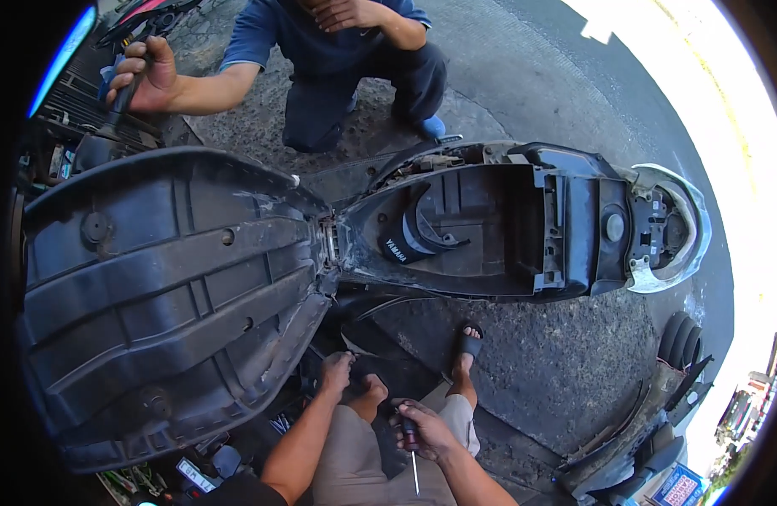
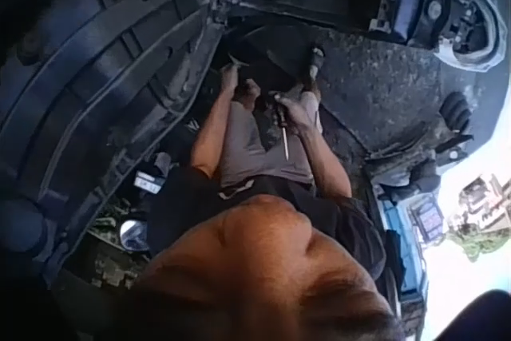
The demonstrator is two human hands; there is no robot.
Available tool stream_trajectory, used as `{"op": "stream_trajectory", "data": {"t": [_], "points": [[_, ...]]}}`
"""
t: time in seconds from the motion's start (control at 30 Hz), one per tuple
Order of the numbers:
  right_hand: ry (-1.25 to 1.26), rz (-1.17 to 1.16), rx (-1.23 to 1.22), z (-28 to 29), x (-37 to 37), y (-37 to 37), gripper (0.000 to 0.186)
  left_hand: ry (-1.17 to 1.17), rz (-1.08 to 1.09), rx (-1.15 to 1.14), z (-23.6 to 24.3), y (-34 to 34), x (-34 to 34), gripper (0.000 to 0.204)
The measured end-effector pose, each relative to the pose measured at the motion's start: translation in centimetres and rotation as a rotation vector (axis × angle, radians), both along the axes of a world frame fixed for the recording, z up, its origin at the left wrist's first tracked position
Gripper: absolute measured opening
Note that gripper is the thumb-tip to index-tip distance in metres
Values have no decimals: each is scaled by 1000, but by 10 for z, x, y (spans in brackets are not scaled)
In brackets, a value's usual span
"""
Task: Repairing or reassembling parts of a motorcycle body under the seat and on the floorboard.
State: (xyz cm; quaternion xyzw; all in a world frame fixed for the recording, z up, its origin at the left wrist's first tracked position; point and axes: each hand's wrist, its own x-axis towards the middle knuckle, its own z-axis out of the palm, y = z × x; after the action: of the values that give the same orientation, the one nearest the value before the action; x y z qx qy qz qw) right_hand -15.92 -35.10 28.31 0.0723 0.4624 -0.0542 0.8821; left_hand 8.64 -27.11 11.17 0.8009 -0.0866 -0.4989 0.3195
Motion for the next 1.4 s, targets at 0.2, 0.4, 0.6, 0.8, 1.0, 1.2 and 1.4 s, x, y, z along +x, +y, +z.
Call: {"op": "stream_trajectory", "data": {"t": [0.2, 0.4, 0.6, 0.8, 1.0, 1.2, 1.4], "points": [[205, 322, -298, -111, 22, 0, 39, -526, -525, 288, -116, 23, 85, 69], [409, 341, -597, -207, -19, -21, 42, -330, -713, 267, -192, 20, 107, 68], [519, 153, -980, -269, -12, 6, 34, -508, -704, 257, -226, 6, 99, 54], [340, 220, -1093, -261, 16, 5, 37, -583, -673, 157, -265, 27, 106, 63], [376, 241, -1176, -240, 26, 22, 43, -448, -655, -2, -250, 20, 102, 83], [471, 366, -1499, -212, 56, -6, 40, -256, -343, -439, -254, 34, 140, 52], [900, -124, -2358, -105, 47, -142, 29, -206, -224, -883, -221, -83, 112, 27]]}}
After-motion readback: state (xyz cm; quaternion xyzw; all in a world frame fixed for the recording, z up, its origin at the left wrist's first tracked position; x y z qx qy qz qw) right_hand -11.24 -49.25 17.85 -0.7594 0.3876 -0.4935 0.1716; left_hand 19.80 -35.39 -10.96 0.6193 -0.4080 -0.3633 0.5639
